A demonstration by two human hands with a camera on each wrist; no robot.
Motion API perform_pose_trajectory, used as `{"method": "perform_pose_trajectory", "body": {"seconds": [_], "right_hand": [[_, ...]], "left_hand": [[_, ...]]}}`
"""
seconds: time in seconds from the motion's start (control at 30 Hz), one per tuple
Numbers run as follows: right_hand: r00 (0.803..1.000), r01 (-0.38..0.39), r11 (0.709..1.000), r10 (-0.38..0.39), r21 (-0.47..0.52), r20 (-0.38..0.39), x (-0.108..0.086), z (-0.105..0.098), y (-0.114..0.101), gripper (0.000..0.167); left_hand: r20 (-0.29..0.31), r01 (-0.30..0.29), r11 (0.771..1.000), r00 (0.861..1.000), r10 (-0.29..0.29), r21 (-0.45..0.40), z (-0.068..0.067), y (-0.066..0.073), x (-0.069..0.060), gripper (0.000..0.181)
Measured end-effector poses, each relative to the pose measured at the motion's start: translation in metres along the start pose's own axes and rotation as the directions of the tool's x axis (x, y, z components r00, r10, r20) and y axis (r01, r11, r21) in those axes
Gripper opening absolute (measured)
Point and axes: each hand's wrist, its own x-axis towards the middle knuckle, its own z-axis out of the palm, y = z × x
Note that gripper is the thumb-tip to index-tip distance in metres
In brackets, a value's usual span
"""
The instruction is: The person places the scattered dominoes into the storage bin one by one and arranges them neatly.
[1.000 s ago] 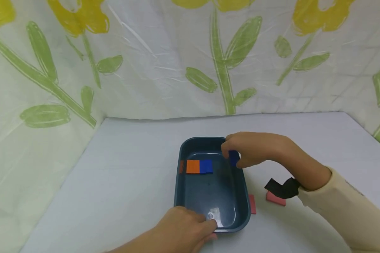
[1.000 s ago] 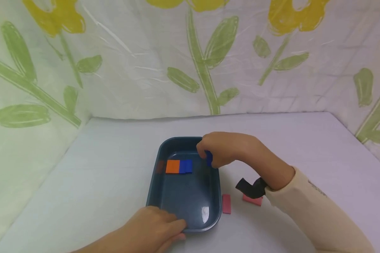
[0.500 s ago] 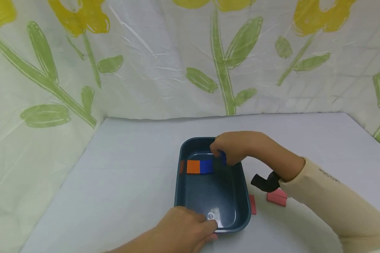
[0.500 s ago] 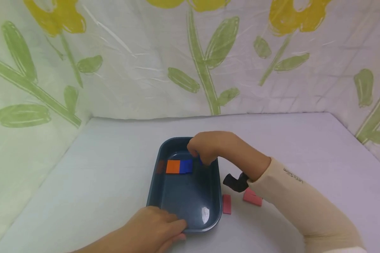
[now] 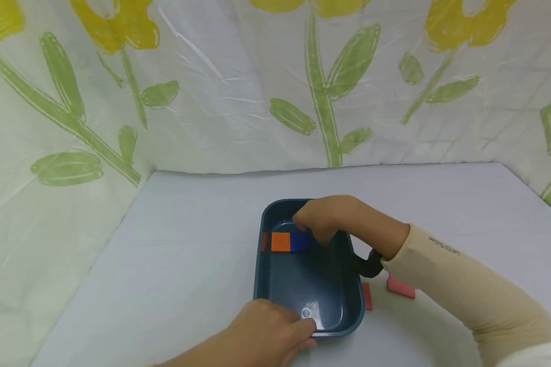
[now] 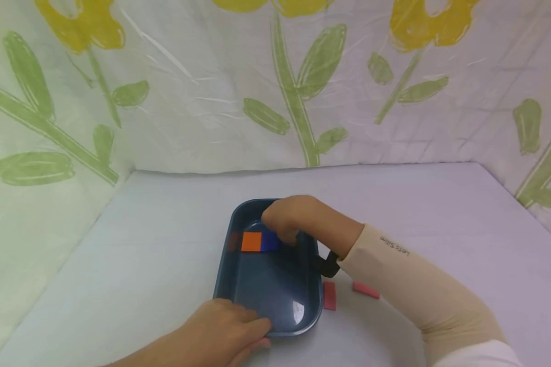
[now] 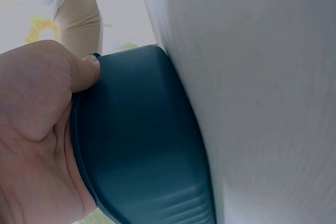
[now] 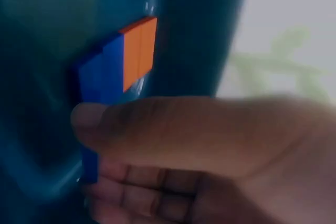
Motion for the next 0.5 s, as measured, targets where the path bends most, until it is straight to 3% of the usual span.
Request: {"method": "perform_pose_trajectory", "body": {"seconds": [0.5], "right_hand": [[0.999, -0.028, 0.997, 0.031, -0.075, 0.041, 0.018, 0.008, -0.006, 0.075]], "left_hand": [[0.049, 0.030, 1.000, 0.998, -0.030, -0.003, -0.001, 0.001, 0.001, 0.021]]}}
